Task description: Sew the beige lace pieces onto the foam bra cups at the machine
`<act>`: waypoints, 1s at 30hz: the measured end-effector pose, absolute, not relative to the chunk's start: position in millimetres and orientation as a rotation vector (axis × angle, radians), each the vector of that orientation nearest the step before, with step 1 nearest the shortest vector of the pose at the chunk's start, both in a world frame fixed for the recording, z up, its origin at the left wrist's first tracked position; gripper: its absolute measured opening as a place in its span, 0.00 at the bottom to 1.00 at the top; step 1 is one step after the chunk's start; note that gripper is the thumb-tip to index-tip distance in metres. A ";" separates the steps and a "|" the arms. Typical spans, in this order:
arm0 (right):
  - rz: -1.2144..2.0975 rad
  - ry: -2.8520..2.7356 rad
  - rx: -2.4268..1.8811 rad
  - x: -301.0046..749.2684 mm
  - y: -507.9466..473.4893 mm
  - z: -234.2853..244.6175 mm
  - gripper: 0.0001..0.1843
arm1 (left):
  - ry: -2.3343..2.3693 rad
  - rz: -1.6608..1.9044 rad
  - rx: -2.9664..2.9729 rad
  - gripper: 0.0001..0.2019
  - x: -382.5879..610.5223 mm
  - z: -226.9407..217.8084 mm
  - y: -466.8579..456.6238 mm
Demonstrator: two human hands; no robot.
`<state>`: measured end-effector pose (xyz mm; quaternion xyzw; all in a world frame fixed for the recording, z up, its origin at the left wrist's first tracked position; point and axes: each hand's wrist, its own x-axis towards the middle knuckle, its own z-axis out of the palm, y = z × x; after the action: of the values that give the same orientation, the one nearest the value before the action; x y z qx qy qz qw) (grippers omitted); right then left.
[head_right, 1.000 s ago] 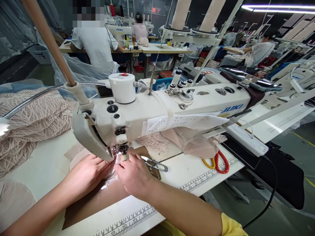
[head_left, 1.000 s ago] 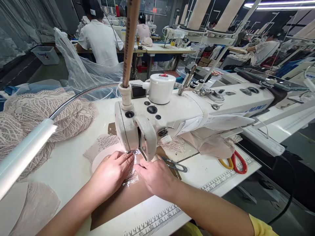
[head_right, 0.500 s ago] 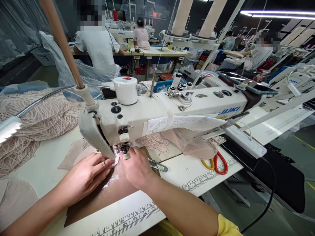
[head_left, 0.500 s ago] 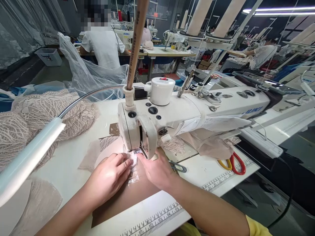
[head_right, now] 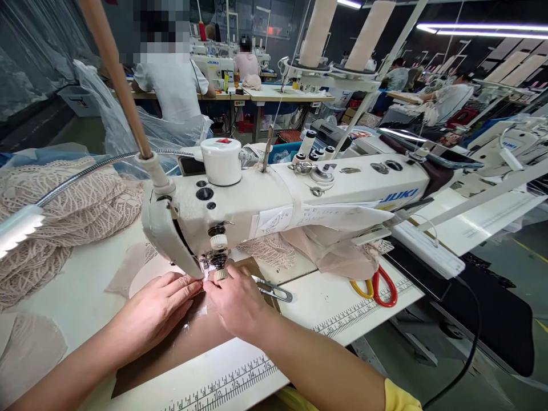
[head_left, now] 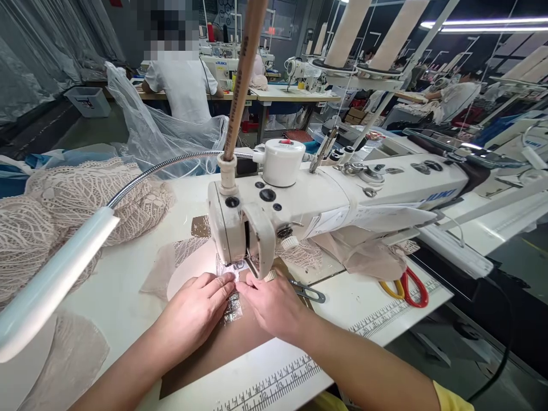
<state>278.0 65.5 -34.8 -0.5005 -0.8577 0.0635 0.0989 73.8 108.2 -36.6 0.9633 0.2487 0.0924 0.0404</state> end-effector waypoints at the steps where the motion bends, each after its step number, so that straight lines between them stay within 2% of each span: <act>1: 0.182 -2.543 -1.486 277.9 65.2 -35.1 0.16 | 0.764 0.290 2.964 0.15 73.6 -38.0 108.4; 4: 0.162 -2.546 -1.502 276.4 65.0 -35.5 0.21 | 0.743 0.340 2.981 0.15 74.1 -40.0 108.7; 14: 0.096 -2.446 -1.660 270.2 70.6 -38.0 0.24 | 0.847 0.375 2.875 0.12 75.9 -34.7 120.1; 30: 0.108 -2.388 -1.526 277.1 67.6 -44.1 0.16 | 1.253 0.531 2.738 0.13 62.6 -47.0 142.8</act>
<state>277.1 67.6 -44.1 -0.5318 -0.8322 0.0378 0.1523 62.6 142.8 -47.0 0.8946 0.4096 0.1734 0.0422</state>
